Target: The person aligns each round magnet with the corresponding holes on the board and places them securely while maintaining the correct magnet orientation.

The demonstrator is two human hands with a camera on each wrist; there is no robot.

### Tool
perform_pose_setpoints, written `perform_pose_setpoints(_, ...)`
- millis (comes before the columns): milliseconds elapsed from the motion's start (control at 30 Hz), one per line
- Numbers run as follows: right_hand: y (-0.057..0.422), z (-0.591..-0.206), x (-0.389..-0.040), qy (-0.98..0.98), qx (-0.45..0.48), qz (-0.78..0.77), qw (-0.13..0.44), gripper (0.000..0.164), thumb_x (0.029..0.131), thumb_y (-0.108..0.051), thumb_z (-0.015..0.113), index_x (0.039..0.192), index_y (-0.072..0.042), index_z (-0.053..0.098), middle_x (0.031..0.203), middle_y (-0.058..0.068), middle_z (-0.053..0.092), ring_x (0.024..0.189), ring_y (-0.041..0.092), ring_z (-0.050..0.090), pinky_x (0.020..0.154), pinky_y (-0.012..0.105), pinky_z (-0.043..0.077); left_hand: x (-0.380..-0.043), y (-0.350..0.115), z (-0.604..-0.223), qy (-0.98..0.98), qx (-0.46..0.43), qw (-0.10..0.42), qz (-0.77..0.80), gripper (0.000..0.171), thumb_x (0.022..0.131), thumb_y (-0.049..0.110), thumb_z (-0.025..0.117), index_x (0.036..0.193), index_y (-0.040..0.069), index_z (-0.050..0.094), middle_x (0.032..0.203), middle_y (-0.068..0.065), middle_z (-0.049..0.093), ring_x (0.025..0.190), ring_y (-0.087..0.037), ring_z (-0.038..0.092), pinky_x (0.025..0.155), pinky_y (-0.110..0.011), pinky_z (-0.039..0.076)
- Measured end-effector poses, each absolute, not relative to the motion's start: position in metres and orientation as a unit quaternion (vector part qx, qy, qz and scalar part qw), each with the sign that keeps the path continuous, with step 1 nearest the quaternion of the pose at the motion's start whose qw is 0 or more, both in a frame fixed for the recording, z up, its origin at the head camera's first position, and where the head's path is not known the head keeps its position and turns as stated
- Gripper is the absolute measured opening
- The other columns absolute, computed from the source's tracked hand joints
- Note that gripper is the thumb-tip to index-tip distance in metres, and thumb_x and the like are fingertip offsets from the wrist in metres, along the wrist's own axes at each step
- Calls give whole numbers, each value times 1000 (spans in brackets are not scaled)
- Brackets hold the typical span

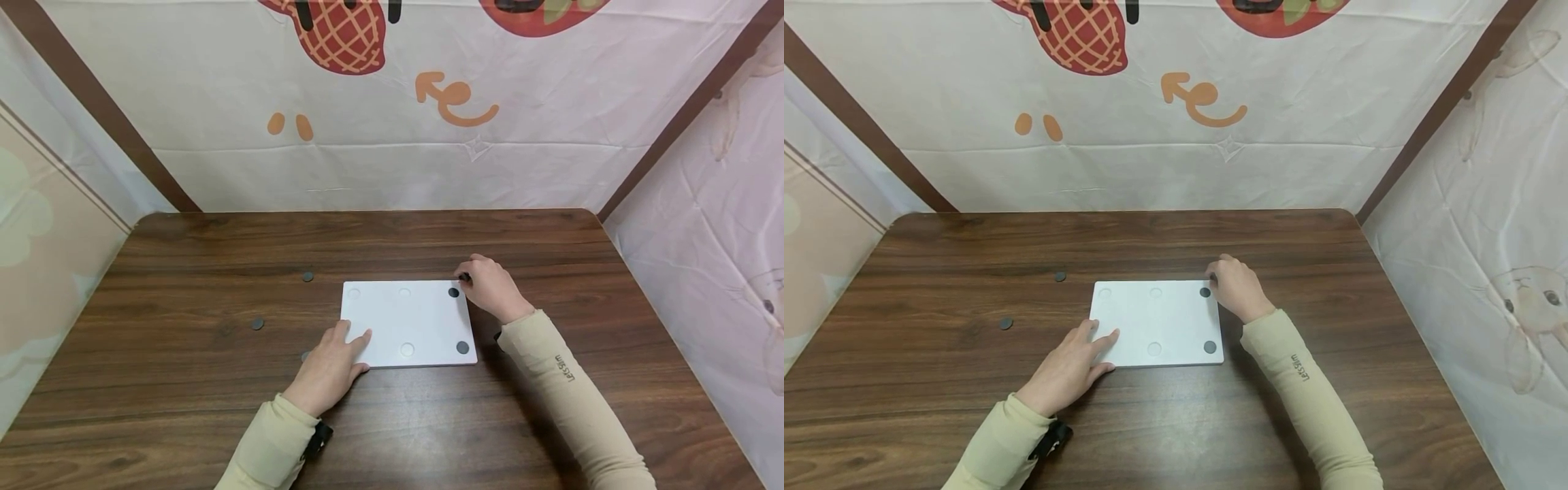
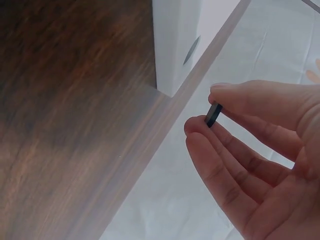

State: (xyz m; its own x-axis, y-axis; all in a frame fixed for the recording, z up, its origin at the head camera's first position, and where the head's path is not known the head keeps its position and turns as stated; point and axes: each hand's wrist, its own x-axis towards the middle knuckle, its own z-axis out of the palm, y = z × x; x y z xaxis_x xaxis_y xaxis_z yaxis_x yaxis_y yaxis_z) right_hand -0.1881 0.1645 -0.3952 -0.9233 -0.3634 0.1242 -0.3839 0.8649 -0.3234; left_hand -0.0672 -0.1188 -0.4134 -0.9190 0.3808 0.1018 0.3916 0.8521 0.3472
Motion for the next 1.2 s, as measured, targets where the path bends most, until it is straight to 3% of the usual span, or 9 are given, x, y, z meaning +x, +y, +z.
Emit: perform_pose_setpoints(1200,140,-394,-191,-961,227,156,22,16,85,-1,65,98,-2,74,89,12,63,68,21,61,59,32,49,-67,-119,-411,-962,-198,16,-190,44,83,17,74,123,2,64,125,-32,49,112,-48,54,71,-49,55)
